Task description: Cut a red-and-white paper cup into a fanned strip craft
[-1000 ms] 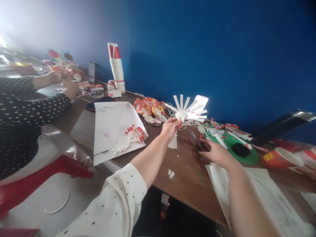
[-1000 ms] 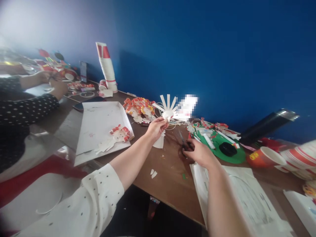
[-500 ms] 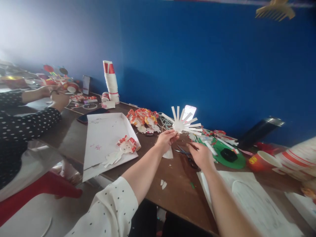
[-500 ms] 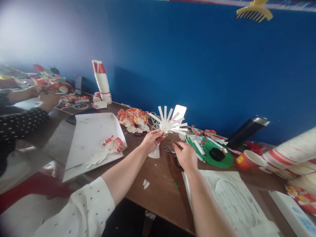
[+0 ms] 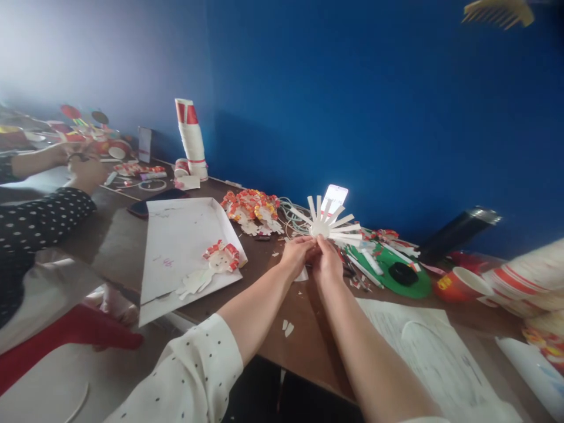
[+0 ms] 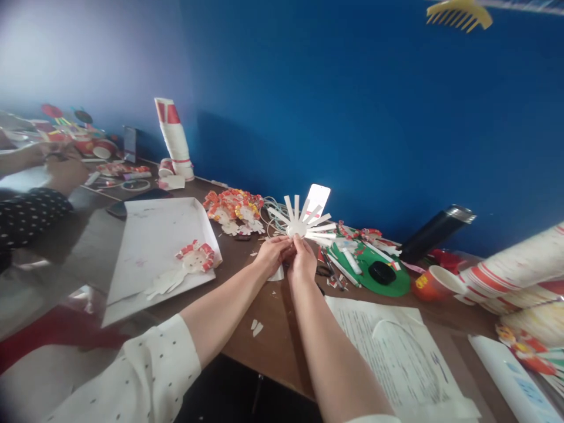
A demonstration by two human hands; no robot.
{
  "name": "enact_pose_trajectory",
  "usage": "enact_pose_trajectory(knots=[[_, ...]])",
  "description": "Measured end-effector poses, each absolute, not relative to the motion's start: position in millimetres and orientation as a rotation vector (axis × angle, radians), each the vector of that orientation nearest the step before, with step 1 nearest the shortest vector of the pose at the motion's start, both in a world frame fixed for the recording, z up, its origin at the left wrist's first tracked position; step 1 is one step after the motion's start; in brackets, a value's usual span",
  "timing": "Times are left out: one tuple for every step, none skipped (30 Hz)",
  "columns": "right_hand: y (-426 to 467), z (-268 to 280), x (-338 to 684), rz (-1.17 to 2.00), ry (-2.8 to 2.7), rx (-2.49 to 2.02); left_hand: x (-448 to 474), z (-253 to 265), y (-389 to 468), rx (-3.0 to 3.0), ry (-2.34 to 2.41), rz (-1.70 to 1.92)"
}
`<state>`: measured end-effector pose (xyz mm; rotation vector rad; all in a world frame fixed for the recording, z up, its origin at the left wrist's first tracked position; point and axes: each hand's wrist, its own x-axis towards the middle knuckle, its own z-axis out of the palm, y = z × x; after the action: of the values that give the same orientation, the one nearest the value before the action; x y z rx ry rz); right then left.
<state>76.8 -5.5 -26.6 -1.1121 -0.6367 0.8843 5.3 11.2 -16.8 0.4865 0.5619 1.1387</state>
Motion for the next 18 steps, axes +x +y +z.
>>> enact_pose_trajectory(knots=[[-5, -28, 77, 0.905, -0.573, -1.098, 7, -17, 11, 0.485, 0.584, 1.136], [-4, -28, 78, 0.917, -0.540, -1.089, 8, -18, 11, 0.484, 0.608, 1.135], [-3, -29, 80, 0.922, -0.521, -1.080, 9, -18, 11, 0.479, 0.633, 1.138], [-2, -30, 82, 0.924, -0.510, -1.068, 10, -18, 10, 0.470, 0.649, 1.140], [-1, -30, 83, 0.926, -0.518, -1.053, 11, -18, 10, 0.470, 0.658, 1.144], [0, -31, 85, 0.931, -0.533, -1.043, 11, -17, 10, 0.467, 0.666, 1.144], [0, -31, 86, 0.937, -0.550, -1.031, 11, -17, 9, 0.455, 0.666, 1.144], [1, -31, 87, 0.944, -0.558, -1.016, 12, -16, 9, 0.442, 0.660, 1.148], [1, -31, 88, 0.956, -0.557, -0.998, 12, -16, 8, 0.433, 0.658, 1.148], [1, -30, 89, 0.971, -0.548, -0.976, 11, -15, 8, 0.436, 0.653, 1.145], [0, -30, 89, 0.986, -0.535, -0.953, 11, -15, 8, 0.450, 0.647, 1.138], [-1, -29, 90, 1.000, -0.526, -0.932, 10, -15, 8, 0.469, 0.639, 1.131], [-2, -28, 90, 1.011, -0.522, -0.913, 9, -15, 8, 0.488, 0.622, 1.129], [-3, -27, 91, 1.015, -0.523, -0.899, 8, -15, 9, 0.502, 0.599, 1.134], [-4, -27, 91, 1.018, -0.527, -0.888, 7, -16, 10, 0.508, 0.576, 1.147], [-5, -26, 91, 1.027, -0.536, -0.877, 6, -16, 11, 0.507, 0.560, 1.168], [-5, -26, 91, 1.046, -0.548, -0.863, 4, -16, 13, 0.503, 0.553, 1.193], [-6, -26, 91, 1.075, -0.561, -0.842, 3, -17, 15, 0.505, 0.557, 1.213]])
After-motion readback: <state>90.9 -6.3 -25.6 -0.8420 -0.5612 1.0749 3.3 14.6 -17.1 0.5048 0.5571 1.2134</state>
